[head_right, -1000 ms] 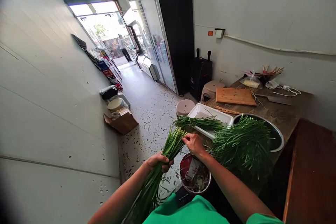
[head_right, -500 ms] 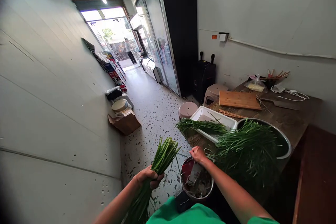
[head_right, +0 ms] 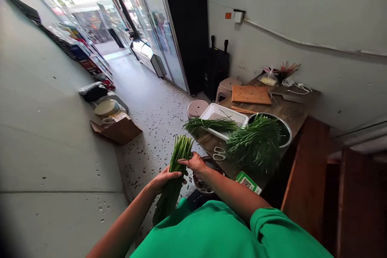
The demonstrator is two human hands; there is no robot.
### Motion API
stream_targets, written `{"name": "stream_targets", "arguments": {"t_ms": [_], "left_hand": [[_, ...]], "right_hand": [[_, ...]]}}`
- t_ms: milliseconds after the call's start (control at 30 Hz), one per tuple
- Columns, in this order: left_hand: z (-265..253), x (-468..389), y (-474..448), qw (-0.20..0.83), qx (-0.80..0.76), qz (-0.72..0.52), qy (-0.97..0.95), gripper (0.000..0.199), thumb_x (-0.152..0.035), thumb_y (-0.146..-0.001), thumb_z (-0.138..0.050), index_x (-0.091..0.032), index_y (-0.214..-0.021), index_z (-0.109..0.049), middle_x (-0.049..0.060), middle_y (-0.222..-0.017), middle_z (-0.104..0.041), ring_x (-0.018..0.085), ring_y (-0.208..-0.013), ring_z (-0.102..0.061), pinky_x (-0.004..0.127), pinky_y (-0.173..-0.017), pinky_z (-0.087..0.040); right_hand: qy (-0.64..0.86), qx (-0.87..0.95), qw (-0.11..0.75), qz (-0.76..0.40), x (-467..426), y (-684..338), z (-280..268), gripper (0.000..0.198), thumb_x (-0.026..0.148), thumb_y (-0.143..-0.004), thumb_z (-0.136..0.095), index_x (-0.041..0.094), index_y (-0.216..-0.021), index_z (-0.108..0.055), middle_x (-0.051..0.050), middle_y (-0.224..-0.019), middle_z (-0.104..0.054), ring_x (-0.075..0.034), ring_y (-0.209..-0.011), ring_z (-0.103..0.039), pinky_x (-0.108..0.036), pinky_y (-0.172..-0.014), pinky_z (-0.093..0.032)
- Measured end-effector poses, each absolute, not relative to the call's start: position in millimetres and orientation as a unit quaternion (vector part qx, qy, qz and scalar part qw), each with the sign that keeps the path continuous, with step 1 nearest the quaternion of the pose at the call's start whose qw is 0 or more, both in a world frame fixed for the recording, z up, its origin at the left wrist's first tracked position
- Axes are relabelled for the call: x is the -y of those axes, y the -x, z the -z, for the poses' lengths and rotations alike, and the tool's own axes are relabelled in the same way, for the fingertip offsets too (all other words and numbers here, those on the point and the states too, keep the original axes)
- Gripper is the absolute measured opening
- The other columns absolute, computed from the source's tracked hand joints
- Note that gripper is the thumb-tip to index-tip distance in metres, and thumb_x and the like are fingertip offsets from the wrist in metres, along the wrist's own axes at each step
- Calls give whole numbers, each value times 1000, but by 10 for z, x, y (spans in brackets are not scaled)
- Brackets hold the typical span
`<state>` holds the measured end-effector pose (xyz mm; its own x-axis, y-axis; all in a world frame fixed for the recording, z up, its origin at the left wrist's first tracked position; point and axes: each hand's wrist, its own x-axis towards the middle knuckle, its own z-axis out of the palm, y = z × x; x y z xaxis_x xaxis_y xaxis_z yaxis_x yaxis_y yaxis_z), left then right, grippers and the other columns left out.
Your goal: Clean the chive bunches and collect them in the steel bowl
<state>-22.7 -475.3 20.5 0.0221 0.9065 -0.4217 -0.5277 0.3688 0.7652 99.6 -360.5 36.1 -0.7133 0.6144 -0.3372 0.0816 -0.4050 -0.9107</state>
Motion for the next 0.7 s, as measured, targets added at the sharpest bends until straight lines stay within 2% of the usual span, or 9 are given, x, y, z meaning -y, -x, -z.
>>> {"name": "stream_targets", "arguments": {"t_ms": [67, 167, 300, 400, 500, 600, 700], "left_hand": [[-275, 4748, 195, 709, -428, -540, -154, 44, -32, -71, -73, -14, -108, -56, 9, -83, -68, 22, -69, -67, 33, -62, -52], [-312, 4805, 164, 765, -357, -532, -65, 47, -46, -79, -62, -7, -106, -60, 14, -84, -70, 26, -79, -67, 40, -75, -52], [-174, 4901, 80, 801, -256, -537, -59, 61, -58, -74, -60, -7, -107, -62, 15, -96, -70, 29, -88, -66, 44, -80, -51], [-31, 4934, 32, 807, -234, -528, -122, 59, -49, -67, -70, -8, -109, -62, 15, -96, -71, 27, -80, -67, 39, -73, -52], [-4, 4915, 56, 818, -241, -502, -146, 48, -37, -70, -67, -7, -107, -64, 14, -89, -72, 23, -74, -68, 34, -70, -51], [-108, 4878, 110, 863, -206, -443, -130, 54, -44, -68, -64, -6, -106, -64, 16, -94, -70, 29, -85, -67, 41, -79, -50], [-240, 4861, 111, 871, -197, -425, -148, 61, -51, -67, -62, -8, -109, -63, 17, -100, -68, 31, -86, -66, 42, -77, -50]], "right_hand": [[368, 466, 203, -779, 3598, -1042, -428, 39, 24, -52, -74, 18, -84, -54, 2, -69, -63, -12, -60, -57, -23, -53, -44], [369, 382, 231, -816, 3593, -1158, -472, 36, 18, -51, -68, 19, -83, -52, 4, -66, -59, -11, -60, -55, -21, -53, -43], [346, 401, 218, -820, 3617, -1279, -436, 33, 19, -55, -65, 19, -86, -54, 3, -68, -59, -12, -61, -56, -23, -57, -45], [351, 471, 230, -776, 3633, -1338, -418, 36, 24, -57, -71, 18, -89, -56, 1, -77, -62, -14, -69, -59, -27, -64, -47], [332, 512, 236, -756, 3611, -1393, -465, 38, 29, -58, -74, 17, -90, -56, -2, -82, -65, -16, -77, -61, -30, -72, -48], [310, 577, 228, -720, 3545, -1451, -538, 38, 33, -63, -73, 17, -94, -58, -4, -87, -66, -18, -84, -62, -33, -79, -47], [299, 673, 224, -639, 3466, -1497, -582, 39, 37, -66, -72, 16, -97, -60, -4, -87, -65, -18, -82, -61, -33, -77, -46]]}}
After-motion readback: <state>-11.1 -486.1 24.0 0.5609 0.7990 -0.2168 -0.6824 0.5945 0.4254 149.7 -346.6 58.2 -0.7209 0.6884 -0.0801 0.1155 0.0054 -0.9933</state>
